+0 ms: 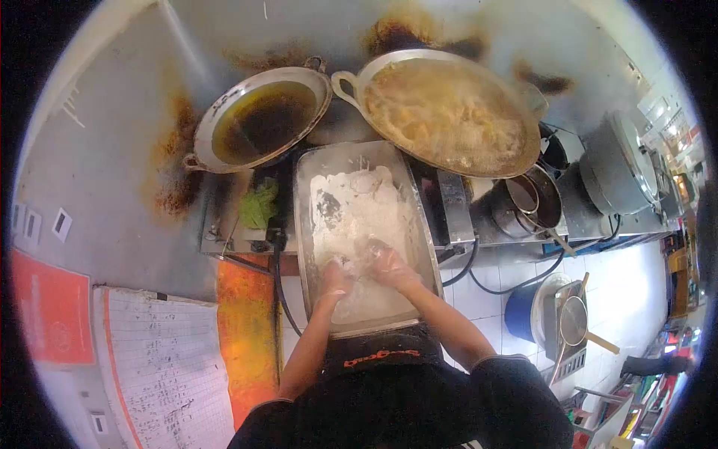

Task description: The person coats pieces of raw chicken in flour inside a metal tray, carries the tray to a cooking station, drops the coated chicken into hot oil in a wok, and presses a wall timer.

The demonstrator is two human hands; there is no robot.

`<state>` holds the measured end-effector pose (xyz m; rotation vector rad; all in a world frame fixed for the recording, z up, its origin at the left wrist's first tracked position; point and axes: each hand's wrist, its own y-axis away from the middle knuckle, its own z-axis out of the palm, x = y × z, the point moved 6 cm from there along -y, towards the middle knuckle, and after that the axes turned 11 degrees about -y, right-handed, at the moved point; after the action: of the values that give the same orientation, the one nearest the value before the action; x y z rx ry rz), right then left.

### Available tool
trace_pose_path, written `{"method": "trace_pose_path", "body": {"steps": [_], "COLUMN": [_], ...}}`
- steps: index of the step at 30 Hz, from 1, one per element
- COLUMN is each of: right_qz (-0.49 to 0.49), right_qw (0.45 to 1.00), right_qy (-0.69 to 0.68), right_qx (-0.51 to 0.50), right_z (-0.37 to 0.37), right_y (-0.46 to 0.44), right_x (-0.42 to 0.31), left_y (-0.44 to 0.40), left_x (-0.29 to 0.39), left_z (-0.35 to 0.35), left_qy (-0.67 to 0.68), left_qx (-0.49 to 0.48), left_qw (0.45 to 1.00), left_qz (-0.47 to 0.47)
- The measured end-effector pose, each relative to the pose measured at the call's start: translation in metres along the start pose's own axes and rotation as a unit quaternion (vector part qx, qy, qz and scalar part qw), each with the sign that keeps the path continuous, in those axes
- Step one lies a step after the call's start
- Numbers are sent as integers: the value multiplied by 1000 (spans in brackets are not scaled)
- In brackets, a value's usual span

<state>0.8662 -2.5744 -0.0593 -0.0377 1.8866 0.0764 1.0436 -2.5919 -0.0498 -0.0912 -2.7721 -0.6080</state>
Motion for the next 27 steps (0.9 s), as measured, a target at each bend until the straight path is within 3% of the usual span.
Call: {"method": "trace_pose_path", "body": {"steps": [1,3,4,6,8,9,13,16,18,19,20,21,22,23,24,25,26,27], "right_qz": [10,-156,-162,-193,-138,-84,3,62,-87,-88,-86,-79,-73,-215,-263,-318,-245,-94], "right_qw": [1000,980,979,961,953,938,935,923,973,971,977,976,976,808,669,495,675,900], "right_qy": [14,121,122,154,206,260,246,307,196,200,193,184,185,537,688,801,693,424], "right_qx": [-12,-1,-6,-121,-171,-215,-255,-223,-87,-97,-6,90,92,115,102,114,66,50], "right_z": [2,1,0,16,24,27,34,5,-22,-17,-21,-29,-27,-14,-7,-1,-10,-24], "right_y": [-5,-7,-16,-21,-26,-28,-42,-22,-13,-5,6,19,22,24,24,26,19,15], "right_x": [2,-43,-44,-44,-53,-54,-17,-28,-42,-45,-76,-91,-62,-34,-38,-41,-27,-3], "left_y": [-3,-2,-1,14,28,25,27,41,41,42,43,45,46,47,48,43,39,35], "left_x": [-4,-6,-1,4,22,21,15,0,-7,-13,-19,-14,-4,5,10,13,12,12], "left_z": [1,-7,-13,-26,-37,-32,-53,-86,-105,-107,-107,-113,-122,-131,-136,-136,-135,-135], "left_qy": [26,53,56,60,16,17,144,196,203,281,357,360,343,325,327,381,407,432], "left_qx": [-1,-1,-17,-36,2,5,88,143,199,203,204,199,211,222,217,152,116,81], "left_qw": [1000,999,998,996,994,994,983,968,956,937,912,912,915,919,919,912,906,898], "left_qz": [1,-2,27,47,109,109,72,62,70,36,4,0,15,34,39,29,26,21]}}
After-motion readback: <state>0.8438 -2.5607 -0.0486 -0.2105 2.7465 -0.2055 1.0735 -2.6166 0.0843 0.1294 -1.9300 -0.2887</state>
